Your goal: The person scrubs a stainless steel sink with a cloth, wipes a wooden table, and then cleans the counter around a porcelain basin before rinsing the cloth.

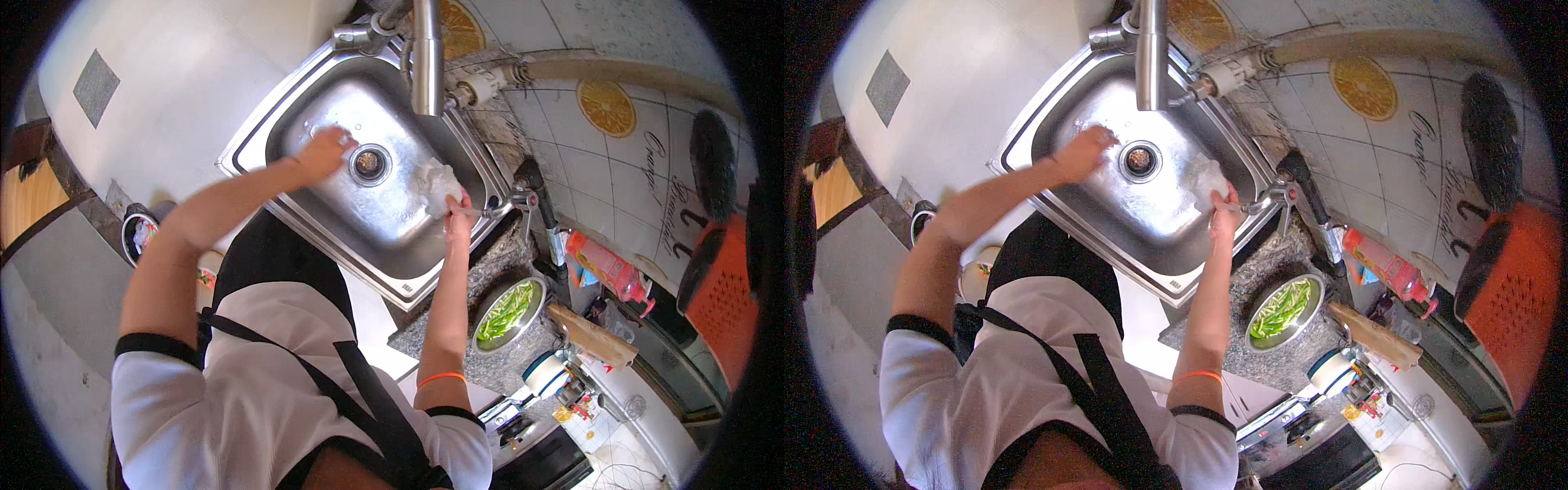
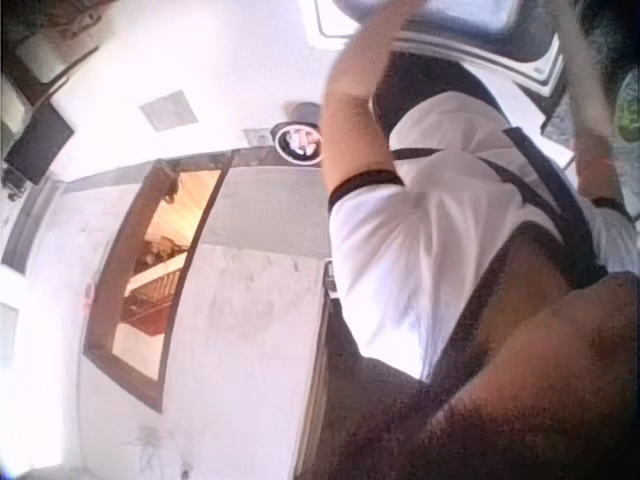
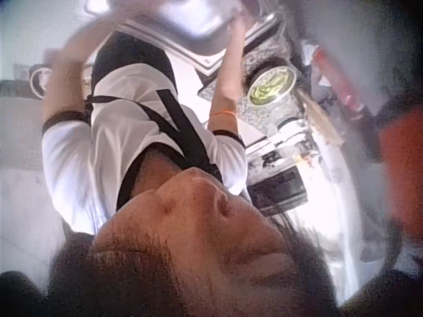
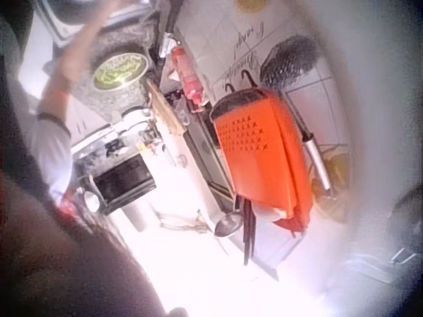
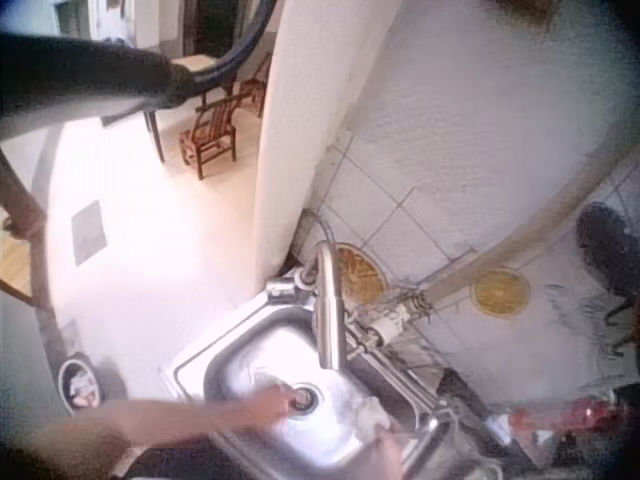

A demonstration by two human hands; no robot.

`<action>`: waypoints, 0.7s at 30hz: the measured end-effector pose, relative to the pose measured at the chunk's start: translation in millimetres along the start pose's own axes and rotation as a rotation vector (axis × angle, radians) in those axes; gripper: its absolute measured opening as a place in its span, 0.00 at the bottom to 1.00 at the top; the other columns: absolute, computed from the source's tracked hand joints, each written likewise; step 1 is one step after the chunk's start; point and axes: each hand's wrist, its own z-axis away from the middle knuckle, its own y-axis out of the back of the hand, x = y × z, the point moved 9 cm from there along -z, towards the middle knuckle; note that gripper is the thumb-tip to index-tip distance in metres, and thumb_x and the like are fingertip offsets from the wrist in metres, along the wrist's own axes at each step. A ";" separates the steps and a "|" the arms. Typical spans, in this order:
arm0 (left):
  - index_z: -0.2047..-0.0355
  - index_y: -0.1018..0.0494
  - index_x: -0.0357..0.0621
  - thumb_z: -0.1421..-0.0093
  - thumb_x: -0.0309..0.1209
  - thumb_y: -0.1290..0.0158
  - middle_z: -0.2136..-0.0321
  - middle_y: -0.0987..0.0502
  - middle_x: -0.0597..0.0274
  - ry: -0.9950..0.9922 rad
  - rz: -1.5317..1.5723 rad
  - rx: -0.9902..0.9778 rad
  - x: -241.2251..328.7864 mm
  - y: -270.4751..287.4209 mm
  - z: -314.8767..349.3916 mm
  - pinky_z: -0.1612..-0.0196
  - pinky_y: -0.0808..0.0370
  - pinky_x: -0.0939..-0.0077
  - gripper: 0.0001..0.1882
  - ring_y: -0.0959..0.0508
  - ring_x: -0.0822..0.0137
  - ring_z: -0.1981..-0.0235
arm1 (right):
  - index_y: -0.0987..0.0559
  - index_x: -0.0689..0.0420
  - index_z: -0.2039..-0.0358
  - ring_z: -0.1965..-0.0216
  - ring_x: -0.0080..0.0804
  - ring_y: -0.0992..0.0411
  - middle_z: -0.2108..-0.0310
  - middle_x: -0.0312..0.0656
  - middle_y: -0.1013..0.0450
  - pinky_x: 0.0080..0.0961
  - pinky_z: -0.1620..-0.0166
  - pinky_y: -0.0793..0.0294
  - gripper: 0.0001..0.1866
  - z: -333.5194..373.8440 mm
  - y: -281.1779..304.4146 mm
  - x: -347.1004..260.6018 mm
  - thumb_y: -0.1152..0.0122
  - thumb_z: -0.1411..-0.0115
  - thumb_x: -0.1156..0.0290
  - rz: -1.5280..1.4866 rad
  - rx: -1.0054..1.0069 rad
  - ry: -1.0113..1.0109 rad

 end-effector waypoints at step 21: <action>0.76 0.31 0.39 0.53 0.33 0.51 0.79 0.26 0.53 0.401 1.109 0.107 149.0 -85.5 -91.4 0.70 0.30 0.65 0.09 0.24 0.59 0.72 | 0.38 0.50 0.49 0.51 0.34 0.38 0.51 0.38 0.38 0.34 0.49 0.39 0.35 32.7 -58.8 22.7 0.61 0.49 0.36 -0.307 -0.327 -0.219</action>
